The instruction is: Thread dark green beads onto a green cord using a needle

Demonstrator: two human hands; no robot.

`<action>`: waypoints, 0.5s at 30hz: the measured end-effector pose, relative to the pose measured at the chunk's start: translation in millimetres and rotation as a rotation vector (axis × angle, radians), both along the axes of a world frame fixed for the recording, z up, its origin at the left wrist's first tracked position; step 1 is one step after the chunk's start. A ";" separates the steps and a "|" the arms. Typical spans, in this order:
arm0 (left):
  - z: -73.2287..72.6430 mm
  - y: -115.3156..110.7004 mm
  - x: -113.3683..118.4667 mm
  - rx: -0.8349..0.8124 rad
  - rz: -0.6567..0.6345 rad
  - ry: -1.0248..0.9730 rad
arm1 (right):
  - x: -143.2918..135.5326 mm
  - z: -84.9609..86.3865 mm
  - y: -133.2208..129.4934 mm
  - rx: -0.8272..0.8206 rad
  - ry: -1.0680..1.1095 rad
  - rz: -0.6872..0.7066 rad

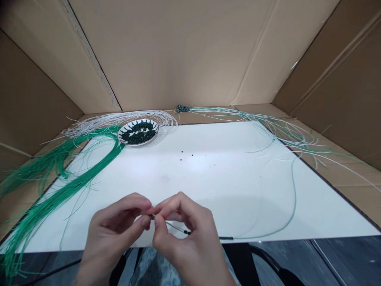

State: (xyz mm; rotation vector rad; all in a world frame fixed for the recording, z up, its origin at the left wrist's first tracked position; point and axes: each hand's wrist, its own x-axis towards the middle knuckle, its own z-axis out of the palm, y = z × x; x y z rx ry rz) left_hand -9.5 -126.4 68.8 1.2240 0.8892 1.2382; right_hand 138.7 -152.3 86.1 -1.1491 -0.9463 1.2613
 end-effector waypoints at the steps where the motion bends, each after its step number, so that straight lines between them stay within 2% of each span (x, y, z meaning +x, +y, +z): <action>1: -0.6 0.1 0.6 0.013 -0.016 0.000 | 0.9 -1.3 0.7 -0.003 0.013 0.017; 10: -13.9 4.9 0.8 0.042 -0.117 -0.002 | 10.3 -22.0 2.8 0.001 0.084 0.115; 15: -10.7 2.8 7.5 0.006 -0.017 -0.008 | 15.3 -24.1 3.5 0.031 0.076 0.142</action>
